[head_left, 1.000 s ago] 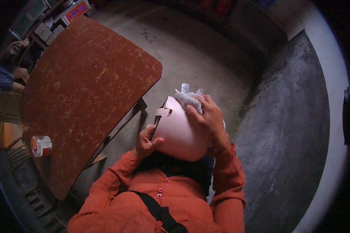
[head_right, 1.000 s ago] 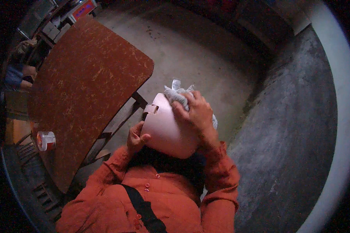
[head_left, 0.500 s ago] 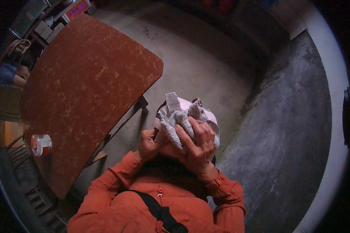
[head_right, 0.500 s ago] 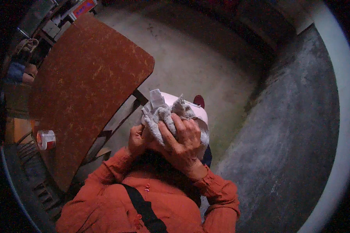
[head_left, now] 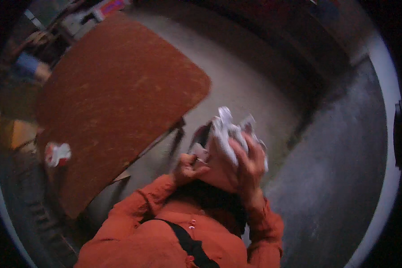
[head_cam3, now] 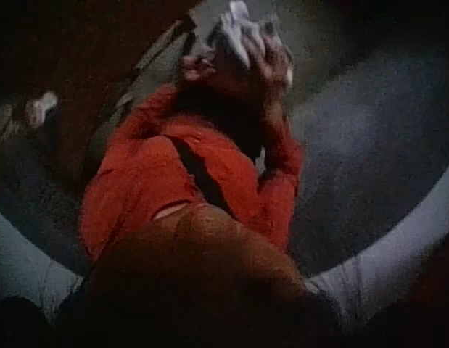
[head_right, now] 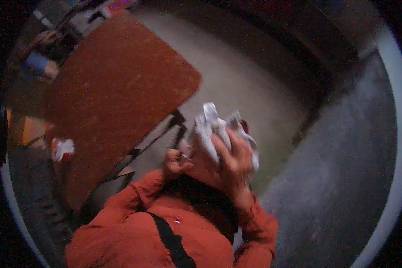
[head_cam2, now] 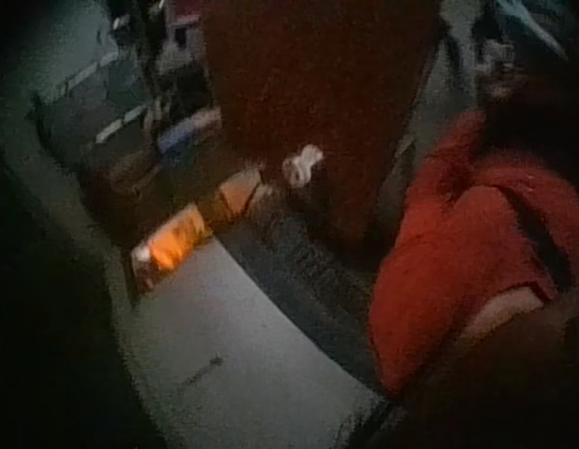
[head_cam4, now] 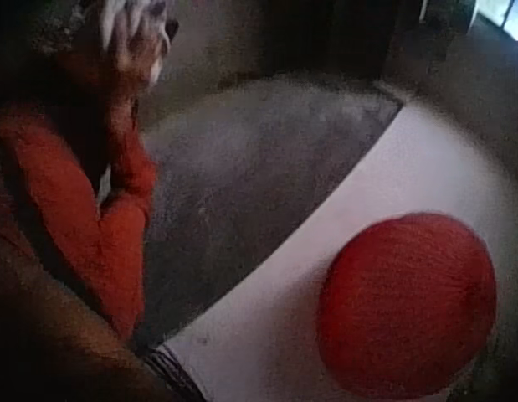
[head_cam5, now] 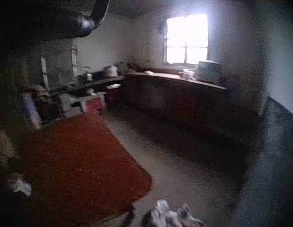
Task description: The person sits on the floor and wipes the exterior and interior of a pink electric kettle using a grey cloth. They rotate the kettle to clean all sides, including the base and the inside of the lid.
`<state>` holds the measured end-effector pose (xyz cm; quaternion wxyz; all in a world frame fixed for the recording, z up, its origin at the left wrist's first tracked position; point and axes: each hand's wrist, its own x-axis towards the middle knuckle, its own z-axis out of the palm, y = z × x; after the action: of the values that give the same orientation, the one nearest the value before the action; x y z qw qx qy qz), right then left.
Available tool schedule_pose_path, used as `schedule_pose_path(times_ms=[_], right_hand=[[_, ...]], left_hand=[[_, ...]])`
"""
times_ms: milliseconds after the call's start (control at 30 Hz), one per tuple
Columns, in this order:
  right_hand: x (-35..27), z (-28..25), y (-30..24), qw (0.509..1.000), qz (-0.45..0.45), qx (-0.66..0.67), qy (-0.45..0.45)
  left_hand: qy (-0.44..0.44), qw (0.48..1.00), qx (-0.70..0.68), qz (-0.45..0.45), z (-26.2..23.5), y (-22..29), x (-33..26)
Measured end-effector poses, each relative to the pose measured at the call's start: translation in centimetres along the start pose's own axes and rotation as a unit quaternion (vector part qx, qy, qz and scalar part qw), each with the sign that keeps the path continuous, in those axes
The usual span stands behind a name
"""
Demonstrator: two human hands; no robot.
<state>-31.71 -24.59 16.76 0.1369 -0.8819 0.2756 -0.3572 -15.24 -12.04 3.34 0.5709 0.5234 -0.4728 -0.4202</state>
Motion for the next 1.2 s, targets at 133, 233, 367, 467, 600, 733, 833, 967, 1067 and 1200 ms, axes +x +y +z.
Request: schedule_pose_path(times_ms=[133, 233, 367, 467, 600, 733, 833, 967, 1067, 1200], right_hand=[[-1.9, -0.1, -1.3, 0.997, -0.055, -0.051, 0.028], [-1.1, -1.7, -0.2, 0.994, -0.012, -0.105, -0.025], [1.4, -1.2, 3.6, 0.991, 0.080, -0.005, -0.103], [0.6, -1.5, 4.5, 0.993, 0.075, 0.017, -0.093], [0.5, -1.7, 4.2, 0.990, 0.106, 0.044, -0.083], [0.3, -1.2, 4.6, 0.992, 0.089, 0.036, -0.078], [0.1, -1.1, 4.8, 0.993, 0.073, 0.036, -0.083], [-0.4, -0.9, 3.4, 0.997, 0.062, -0.013, -0.052], [-2.1, -1.5, 0.9, 0.997, 0.035, -0.067, -0.019], [-6.7, -2.2, -0.2, 0.981, -0.082, -0.172, 0.041]], left_hand=[[0.015, 0.993, -0.104, -0.058, 2.4, 1.1, 0.5], [-0.043, 0.996, -0.066, -0.041, 3.7, 2.2, 0.7], [-0.070, 0.995, -0.029, -0.059, 4.1, 3.8, 0.5], [-0.059, 0.996, -0.035, -0.063, 4.7, 5.2, -0.3], [-0.078, 0.990, -0.086, -0.084, 4.7, 4.5, 0.2], [-0.016, 0.980, -0.186, -0.069, 3.8, 3.7, 1.6], [-0.006, 0.970, -0.228, -0.082, 3.3, 4.3, 3.2], [-0.110, 0.978, -0.129, -0.119, 2.7, 7.7, 4.8], [-0.151, 0.963, -0.167, -0.148, 2.5, 6.9, 4.4], [-0.125, 0.967, -0.167, -0.144, 2.6, 7.1, 3.7]])
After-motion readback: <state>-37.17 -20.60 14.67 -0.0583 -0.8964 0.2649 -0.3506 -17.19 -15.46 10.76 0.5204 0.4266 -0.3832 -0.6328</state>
